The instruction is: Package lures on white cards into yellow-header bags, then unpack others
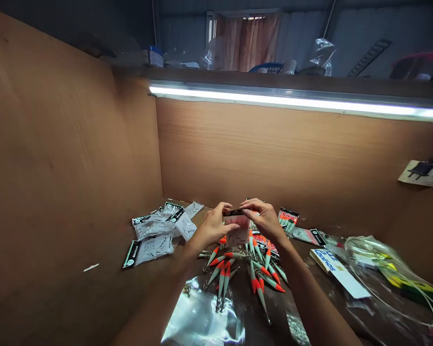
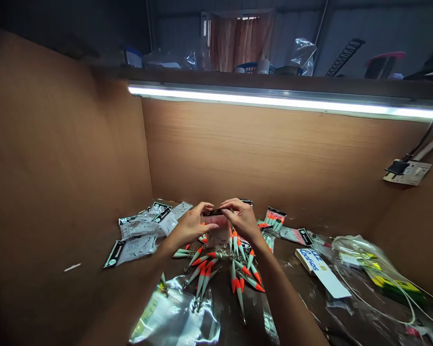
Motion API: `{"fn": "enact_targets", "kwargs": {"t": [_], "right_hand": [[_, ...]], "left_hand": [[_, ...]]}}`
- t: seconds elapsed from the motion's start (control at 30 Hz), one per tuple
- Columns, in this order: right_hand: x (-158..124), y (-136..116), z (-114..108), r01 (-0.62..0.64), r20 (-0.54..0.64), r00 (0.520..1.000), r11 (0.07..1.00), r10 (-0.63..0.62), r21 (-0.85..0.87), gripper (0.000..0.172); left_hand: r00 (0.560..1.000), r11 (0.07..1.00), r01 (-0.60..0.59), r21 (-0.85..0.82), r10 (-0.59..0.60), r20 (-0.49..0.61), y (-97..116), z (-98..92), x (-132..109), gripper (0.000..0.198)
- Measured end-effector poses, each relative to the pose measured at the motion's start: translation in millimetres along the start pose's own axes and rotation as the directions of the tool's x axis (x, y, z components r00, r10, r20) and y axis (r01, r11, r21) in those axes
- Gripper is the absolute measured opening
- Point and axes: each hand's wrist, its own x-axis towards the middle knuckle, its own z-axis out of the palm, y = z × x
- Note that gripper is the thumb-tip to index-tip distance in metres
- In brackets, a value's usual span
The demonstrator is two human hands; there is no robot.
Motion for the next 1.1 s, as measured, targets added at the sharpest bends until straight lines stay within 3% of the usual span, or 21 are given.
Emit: {"fn": "enact_targets", "kwargs": {"t": [0.1, 0.2, 0.37, 0.5, 0.63, 0.73, 0.83, 0.93, 1.03, 1.1], "right_hand": [[1, 3, 4, -0.049, -0.223, 0.973, 0.999, 0.049, 0.005, 0.018], [5, 7, 16, -0.087, -0.309, 0.948, 0.996, 0.080, -0.010, 0.021], [23, 7, 35, -0.079, -0.320, 0.940, 0.988, 0.118, 0.133, 0.023], [32, 6, 41, -0.041, -0.345, 0.933, 0.983, 0.102, 0.180, 0.026], [37, 10, 43, -0.049, -0.351, 0.931, 0.989, 0.097, 0.142, 0.027], [42, 12, 44, -0.050, -0.346, 0.931, 0.981, 0.114, 0.187, 0.029], [46, 15, 47, -0.058, -0.291, 0.948, 0.968, 0.130, 0.243, 0.032], [44, 28, 40, -0.073, -0.184, 0.976, 0.967, 0.121, 0.246, 0.038], [37, 54, 9, -0.229, -0.142, 0.965, 0.972, 0.220, -0.052, 0.057], [32, 75, -22, -0.418, -0.249, 0.901, 0.864, 0.355, -0.280, 0.047]], "left_hand": [[0.997, 0.997, 0.070, 0.028, -0.068, -0.042, -7, -16.2, 4, 0.071], [0.993, 0.995, 0.099, 0.030, -0.097, -0.065, -10, -31.5, 7, 0.082], [0.995, 0.996, 0.089, 0.002, -0.089, -0.041, -12, -28.9, 8, 0.090], [0.998, 0.986, 0.023, -0.166, -0.033, -0.058, -19, -13.9, 10, 0.083], [0.981, 0.944, 0.074, -0.323, -0.126, -0.145, -26, -15.9, 11, 0.094], [0.975, 0.937, 0.102, -0.333, -0.161, -0.155, -30, -19.0, 13, 0.093], [0.987, 0.959, 0.061, -0.277, -0.098, -0.123, -37, -13.7, 17, 0.072], [0.983, 0.992, 0.119, -0.047, -0.125, -0.135, -53, -13.3, 19, 0.033], [0.930, 0.939, 0.285, 0.194, -0.222, -0.291, -79, -33.5, 11, 0.021], [0.862, 0.860, 0.422, 0.287, -0.284, -0.420, -97, -55.0, 2, 0.037]]}}
